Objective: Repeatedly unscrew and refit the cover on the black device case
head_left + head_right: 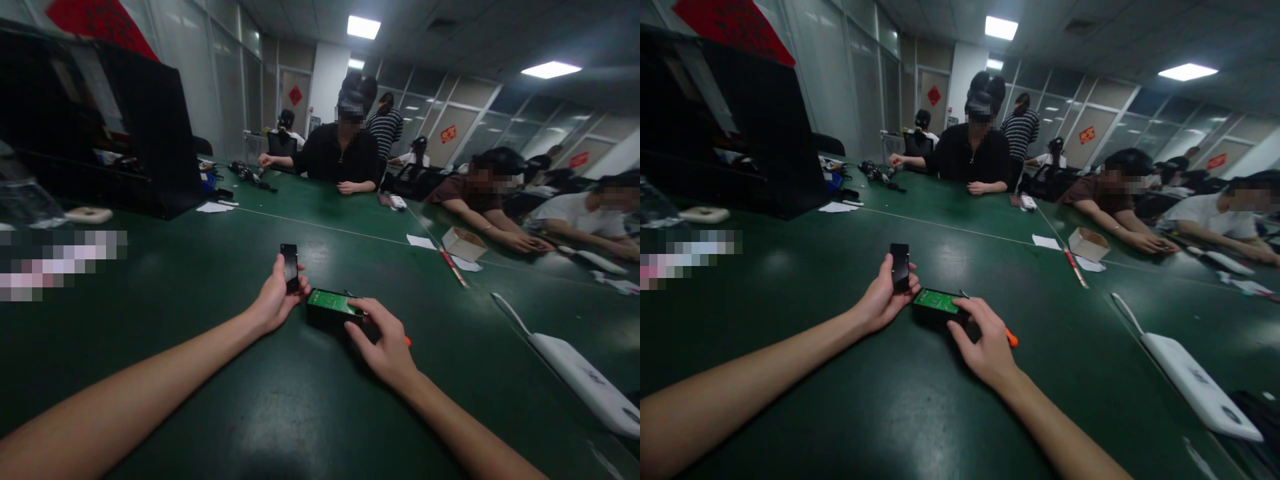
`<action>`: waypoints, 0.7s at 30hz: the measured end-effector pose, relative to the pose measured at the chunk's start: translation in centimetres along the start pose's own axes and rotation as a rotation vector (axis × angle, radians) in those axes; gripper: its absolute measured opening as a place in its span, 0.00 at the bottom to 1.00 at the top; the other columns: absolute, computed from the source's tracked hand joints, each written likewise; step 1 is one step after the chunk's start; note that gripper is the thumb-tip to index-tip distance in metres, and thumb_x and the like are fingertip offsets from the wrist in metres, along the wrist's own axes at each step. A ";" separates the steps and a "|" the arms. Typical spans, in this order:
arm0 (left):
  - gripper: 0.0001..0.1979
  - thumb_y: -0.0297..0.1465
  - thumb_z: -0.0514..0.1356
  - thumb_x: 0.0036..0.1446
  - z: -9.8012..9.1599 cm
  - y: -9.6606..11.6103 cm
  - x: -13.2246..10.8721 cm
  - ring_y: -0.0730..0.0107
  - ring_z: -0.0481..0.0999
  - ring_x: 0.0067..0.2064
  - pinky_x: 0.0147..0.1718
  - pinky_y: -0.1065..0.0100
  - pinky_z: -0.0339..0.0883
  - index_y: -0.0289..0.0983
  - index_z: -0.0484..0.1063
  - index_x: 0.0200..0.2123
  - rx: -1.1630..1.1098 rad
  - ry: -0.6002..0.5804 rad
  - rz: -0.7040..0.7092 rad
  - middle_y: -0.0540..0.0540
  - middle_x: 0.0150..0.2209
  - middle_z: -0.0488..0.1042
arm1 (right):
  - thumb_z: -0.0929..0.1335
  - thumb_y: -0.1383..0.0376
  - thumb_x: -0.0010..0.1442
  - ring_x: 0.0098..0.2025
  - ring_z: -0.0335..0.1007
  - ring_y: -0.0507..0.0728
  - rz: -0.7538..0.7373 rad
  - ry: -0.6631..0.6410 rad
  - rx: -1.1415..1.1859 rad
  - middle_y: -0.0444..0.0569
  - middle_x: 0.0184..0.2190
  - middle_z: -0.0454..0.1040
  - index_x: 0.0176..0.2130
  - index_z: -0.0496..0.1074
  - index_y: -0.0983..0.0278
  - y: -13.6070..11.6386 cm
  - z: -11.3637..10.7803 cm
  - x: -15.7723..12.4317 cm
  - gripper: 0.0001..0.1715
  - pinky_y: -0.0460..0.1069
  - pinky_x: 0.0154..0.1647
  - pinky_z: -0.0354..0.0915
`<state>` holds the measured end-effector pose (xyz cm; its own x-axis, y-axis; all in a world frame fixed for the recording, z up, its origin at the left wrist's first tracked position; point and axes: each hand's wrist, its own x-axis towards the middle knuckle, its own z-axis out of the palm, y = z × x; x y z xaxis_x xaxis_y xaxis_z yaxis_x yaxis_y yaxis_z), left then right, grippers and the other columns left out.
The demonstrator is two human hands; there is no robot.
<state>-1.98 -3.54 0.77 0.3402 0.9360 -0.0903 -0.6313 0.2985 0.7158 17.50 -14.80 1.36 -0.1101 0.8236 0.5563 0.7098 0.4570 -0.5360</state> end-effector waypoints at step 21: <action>0.20 0.41 0.48 0.67 0.6 1.0 -1.6 0.57 0.75 0.49 0.51 0.58 0.63 0.37 0.69 0.53 -0.108 -0.325 -0.170 0.40 0.43 0.76 | 0.69 0.66 0.61 0.50 0.71 0.60 -0.279 -0.002 -0.193 0.58 0.50 0.70 0.52 0.68 0.62 0.9 -0.3 0.4 0.19 0.54 0.49 0.71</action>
<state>-2.73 -4.90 2.07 0.6386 0.7688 0.0355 -0.6109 0.4783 0.6309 18.30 -14.21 1.33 -0.3201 0.6765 0.6632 0.7707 0.5930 -0.2330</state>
